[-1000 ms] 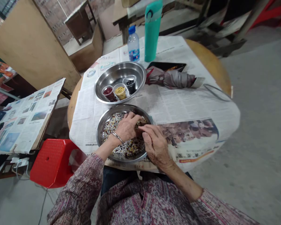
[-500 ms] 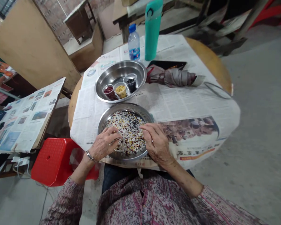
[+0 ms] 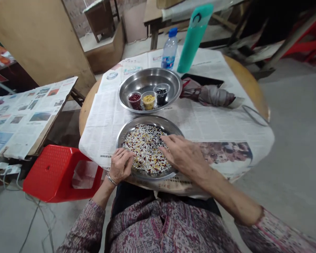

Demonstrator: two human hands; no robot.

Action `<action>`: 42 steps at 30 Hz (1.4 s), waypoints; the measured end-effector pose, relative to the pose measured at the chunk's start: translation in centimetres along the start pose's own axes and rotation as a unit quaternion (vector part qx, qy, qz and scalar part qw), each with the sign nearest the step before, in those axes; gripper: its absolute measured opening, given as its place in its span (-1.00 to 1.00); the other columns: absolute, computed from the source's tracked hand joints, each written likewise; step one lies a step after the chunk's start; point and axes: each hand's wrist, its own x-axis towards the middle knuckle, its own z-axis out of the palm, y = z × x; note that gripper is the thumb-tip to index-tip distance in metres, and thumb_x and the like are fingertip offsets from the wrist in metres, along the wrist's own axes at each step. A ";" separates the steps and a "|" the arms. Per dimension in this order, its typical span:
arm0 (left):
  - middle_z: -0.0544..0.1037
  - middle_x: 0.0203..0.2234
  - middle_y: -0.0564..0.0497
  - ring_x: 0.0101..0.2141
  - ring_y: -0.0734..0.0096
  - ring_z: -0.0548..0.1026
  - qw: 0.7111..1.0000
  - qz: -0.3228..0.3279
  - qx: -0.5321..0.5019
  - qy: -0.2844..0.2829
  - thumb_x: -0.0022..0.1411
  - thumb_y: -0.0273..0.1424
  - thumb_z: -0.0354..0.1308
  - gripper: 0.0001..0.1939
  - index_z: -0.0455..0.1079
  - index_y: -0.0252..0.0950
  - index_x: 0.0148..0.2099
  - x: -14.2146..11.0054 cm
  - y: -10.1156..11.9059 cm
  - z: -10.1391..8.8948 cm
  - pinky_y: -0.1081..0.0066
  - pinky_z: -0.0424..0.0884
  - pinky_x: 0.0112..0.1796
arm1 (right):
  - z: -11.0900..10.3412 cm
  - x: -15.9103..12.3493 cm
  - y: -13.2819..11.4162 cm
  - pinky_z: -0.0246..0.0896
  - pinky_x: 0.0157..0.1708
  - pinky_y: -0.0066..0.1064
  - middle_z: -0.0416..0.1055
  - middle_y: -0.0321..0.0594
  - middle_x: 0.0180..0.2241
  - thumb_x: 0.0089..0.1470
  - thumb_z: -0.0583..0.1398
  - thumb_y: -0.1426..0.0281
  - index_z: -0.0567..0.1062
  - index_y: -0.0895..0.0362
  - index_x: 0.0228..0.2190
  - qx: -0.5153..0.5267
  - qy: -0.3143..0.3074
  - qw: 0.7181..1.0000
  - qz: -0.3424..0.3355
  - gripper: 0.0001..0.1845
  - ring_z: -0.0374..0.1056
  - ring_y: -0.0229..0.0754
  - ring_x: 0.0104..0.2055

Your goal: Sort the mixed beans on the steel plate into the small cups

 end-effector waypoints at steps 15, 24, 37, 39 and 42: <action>0.46 -0.25 -0.11 -0.20 0.25 0.40 0.998 -0.013 -0.028 0.061 0.34 -0.49 -0.04 -0.85 0.30 -0.31 -0.08 -0.5 -0.2 0.6 0.21 0.39 -0.13 | 3.5 6.0 -4.9 0.20 -0.33 -0.39 0.45 -0.28 -0.48 -0.01 0.11 0.46 0.52 0.12 -0.39 0.268 -0.182 0.945 0.032 -0.82 0.31 -0.21 -0.42; 0.38 -0.23 -0.13 -0.15 0.21 0.34 0.994 -0.037 -0.027 0.097 0.34 -0.48 -0.02 -0.93 0.20 -0.29 -0.13 -0.5 -0.1 0.9 0.16 0.38 -0.11 | 6.1 8.1 -4.1 0.18 0.06 0.00 0.42 0.02 -0.01 0.14 0.14 0.39 0.51 0.15 -0.15 0.123 -0.087 0.956 -0.250 -0.75 0.19 0.09 0.12; 0.43 -0.29 -0.10 -0.18 0.24 0.37 0.998 -0.045 -0.013 0.052 0.37 -0.47 -0.06 -0.90 0.27 -0.29 -0.17 -0.3 0.0 0.6 0.18 0.36 -0.12 | 0.7 2.5 1.4 0.33 -0.19 -0.31 0.44 -0.14 -0.18 0.24 0.05 0.40 0.49 0.07 -0.15 0.192 -0.189 0.950 -0.155 -0.75 0.40 -0.17 -0.20; 0.44 -0.31 -0.08 -0.20 0.25 0.37 0.999 -0.043 0.002 0.031 0.38 -0.46 -0.08 -0.86 0.30 -0.29 -0.21 -0.2 0.0 0.6 0.20 0.34 -0.14 | -0.3 1.3 0.6 0.32 -0.26 -0.35 0.45 -0.16 -0.23 0.25 0.05 0.38 0.51 0.06 -0.21 0.194 -0.209 0.945 -0.161 -0.78 0.40 -0.19 -0.25; 0.42 -0.41 -0.05 -0.28 0.27 0.35 0.998 -0.034 0.047 -0.004 0.39 -0.42 -0.08 -0.77 0.31 -0.27 -0.33 -0.2 0.0 0.5 0.23 0.29 -0.21 | -0.9 0.4 -0.4 0.26 -0.39 -0.41 0.45 -0.24 -0.38 0.27 0.05 0.40 0.50 0.06 -0.36 0.193 -0.259 0.926 -0.196 -0.75 0.39 -0.24 -0.37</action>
